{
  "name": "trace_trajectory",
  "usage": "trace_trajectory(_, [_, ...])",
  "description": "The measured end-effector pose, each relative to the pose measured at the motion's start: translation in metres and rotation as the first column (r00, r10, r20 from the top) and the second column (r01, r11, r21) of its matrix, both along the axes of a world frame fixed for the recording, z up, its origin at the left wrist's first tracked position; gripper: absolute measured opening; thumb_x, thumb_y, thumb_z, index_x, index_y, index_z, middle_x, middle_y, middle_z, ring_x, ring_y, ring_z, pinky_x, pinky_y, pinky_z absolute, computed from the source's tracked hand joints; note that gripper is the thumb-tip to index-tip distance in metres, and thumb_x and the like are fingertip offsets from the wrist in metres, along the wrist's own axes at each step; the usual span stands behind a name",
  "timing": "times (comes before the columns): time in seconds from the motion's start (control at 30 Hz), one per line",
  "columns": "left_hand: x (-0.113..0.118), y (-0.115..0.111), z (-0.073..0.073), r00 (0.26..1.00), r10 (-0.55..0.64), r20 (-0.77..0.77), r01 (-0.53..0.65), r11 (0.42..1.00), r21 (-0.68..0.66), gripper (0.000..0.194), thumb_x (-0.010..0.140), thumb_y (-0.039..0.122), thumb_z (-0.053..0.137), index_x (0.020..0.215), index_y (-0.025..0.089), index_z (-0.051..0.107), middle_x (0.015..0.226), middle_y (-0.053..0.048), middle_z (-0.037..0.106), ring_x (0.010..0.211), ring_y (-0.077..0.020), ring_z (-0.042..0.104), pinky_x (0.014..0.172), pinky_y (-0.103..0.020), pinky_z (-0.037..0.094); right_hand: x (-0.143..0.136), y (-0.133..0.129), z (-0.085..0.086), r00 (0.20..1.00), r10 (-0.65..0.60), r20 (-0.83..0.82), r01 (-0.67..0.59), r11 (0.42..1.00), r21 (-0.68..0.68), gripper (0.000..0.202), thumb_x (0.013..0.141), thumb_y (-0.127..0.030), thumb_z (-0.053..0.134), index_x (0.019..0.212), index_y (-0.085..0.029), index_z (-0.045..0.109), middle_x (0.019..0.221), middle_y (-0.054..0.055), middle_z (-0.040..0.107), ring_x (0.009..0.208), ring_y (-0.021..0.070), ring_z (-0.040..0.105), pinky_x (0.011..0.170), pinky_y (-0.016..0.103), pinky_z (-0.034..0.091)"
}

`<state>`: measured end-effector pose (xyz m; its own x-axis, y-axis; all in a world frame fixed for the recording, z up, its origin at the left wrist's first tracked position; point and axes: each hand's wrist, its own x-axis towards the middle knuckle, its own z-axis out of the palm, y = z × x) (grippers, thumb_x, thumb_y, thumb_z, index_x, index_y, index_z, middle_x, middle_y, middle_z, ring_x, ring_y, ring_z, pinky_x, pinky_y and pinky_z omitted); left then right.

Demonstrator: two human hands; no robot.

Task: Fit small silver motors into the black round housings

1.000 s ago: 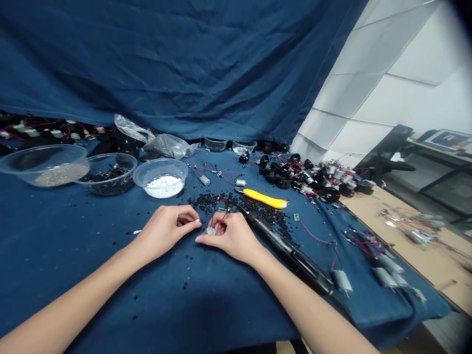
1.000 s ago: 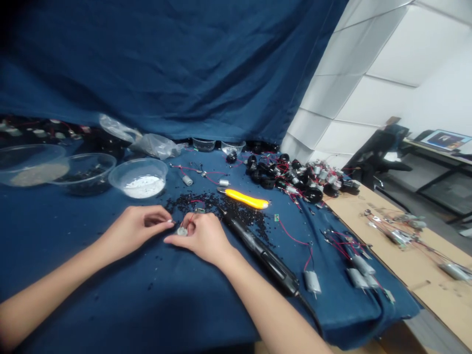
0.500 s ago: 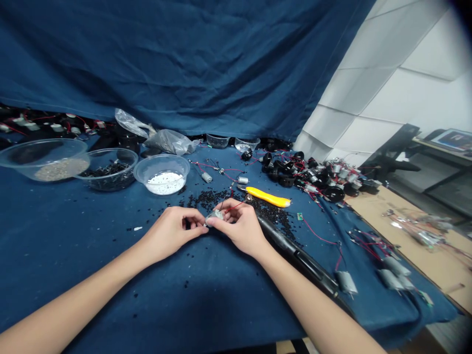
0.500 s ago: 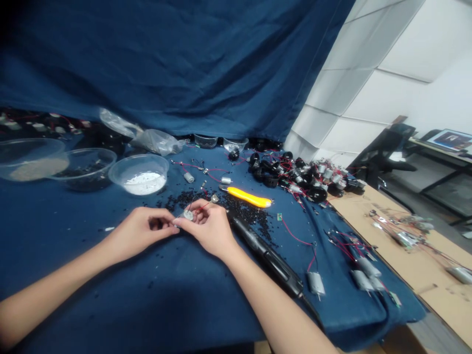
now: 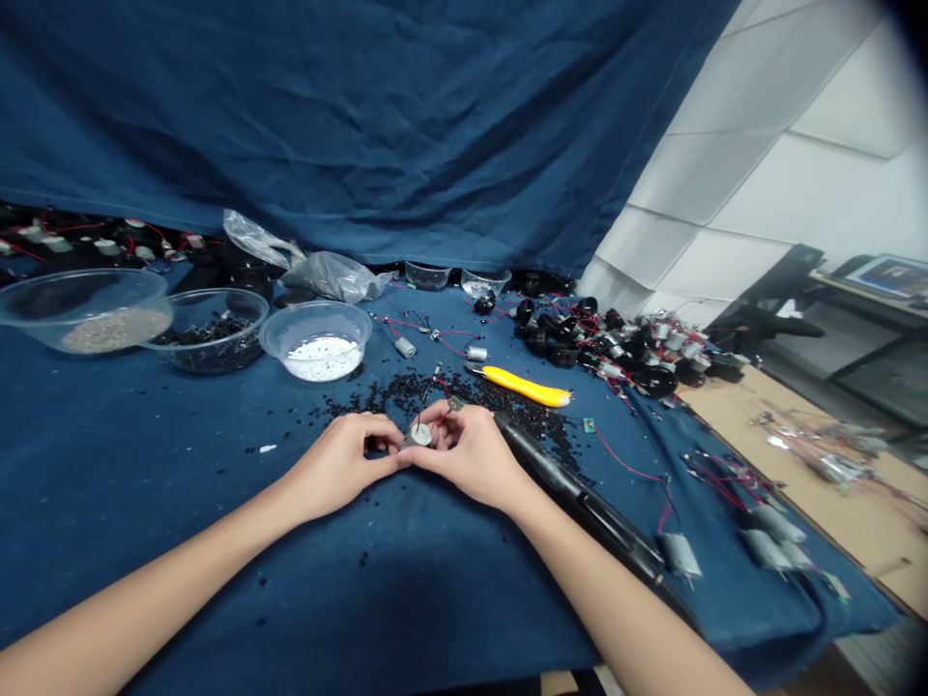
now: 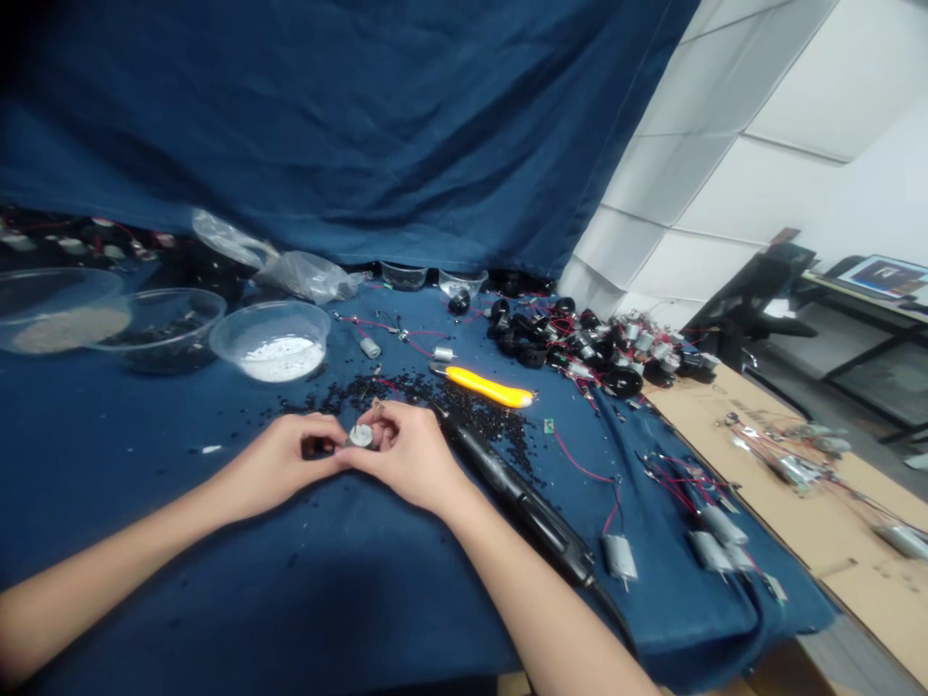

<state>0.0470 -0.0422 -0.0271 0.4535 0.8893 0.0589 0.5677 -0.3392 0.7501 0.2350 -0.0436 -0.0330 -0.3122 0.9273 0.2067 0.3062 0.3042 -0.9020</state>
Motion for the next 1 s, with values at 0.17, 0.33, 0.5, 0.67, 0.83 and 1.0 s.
trace_trajectory(0.17, [0.0,0.001,-0.002,0.999,-0.011,-0.039,0.012,1.0,0.025,0.022,0.08,0.034,0.061,0.07,0.016,0.067,0.073,-0.002,0.062,0.071,-0.017,0.056,0.067,-0.027,0.037,0.002,0.001,0.0,0.996,0.028,0.081,-0.029,1.0,0.008,0.021,0.069,-0.031,0.079,0.077,-0.016,0.067,0.061,-0.005,0.051,0.057,0.0089,0.041,0.051,0.02,0.033])
trace_trajectory(0.33, [0.001,0.0,-0.001,0.998,-0.01,-0.064,0.012,0.999,0.031,0.019,0.081,0.031,0.059,0.071,0.016,0.066,0.071,-0.001,0.059,0.068,-0.0161,0.054,0.065,-0.026,0.035,0.002,-0.002,0.001,0.992,0.014,0.127,-0.017,0.999,0.029,0.021,0.071,-0.032,0.079,0.074,-0.017,0.066,0.058,-0.006,0.048,0.055,0.0089,0.04,0.05,0.021,0.031])
trace_trajectory(0.5, [0.002,0.001,-0.001,0.997,-0.011,-0.07,0.013,1.0,0.029,0.018,0.08,0.028,0.06,0.07,0.016,0.067,0.069,0.0,0.059,0.065,-0.0147,0.052,0.063,-0.025,0.034,-0.001,-0.002,0.001,0.989,-0.001,0.146,-0.005,0.999,0.041,0.022,0.073,-0.034,0.077,0.078,-0.017,0.064,0.064,-0.005,0.054,0.058,0.0093,0.046,0.053,0.02,0.034])
trace_trajectory(0.67, [0.001,0.0,-0.001,0.998,-0.013,-0.064,0.014,1.0,0.023,0.016,0.08,0.026,0.061,0.069,0.016,0.068,0.067,0.001,0.059,0.065,-0.014,0.052,0.063,-0.025,0.035,-0.002,-0.003,0.001,0.985,-0.009,0.174,0.007,1.0,0.013,0.024,0.075,-0.037,0.075,0.075,-0.017,0.063,0.054,-0.006,0.051,0.051,0.0086,0.044,0.048,0.019,0.032])
trace_trajectory(0.83, [0.0,0.0,-0.003,0.998,-0.023,-0.053,0.024,1.0,0.02,0.017,0.081,0.025,0.061,0.068,0.015,0.068,0.068,0.0,0.06,0.066,-0.014,0.052,0.064,-0.025,0.035,-0.004,-0.008,0.001,0.981,-0.039,0.191,0.033,0.999,0.036,0.025,0.075,-0.035,0.075,0.07,-0.017,0.059,0.055,-0.005,0.052,0.052,0.009,0.044,0.049,0.02,0.031])
trace_trajectory(1.0, [-0.001,0.002,-0.005,0.998,-0.029,-0.05,0.03,0.999,0.02,0.017,0.08,0.026,0.061,0.069,0.016,0.068,0.068,0.0,0.059,0.065,-0.0142,0.051,0.063,-0.025,0.035,-0.006,-0.011,0.002,0.982,-0.041,0.185,0.033,0.998,0.044,0.023,0.076,-0.032,0.074,0.071,-0.017,0.057,0.055,-0.006,0.05,0.052,0.009,0.045,0.05,0.02,0.032])
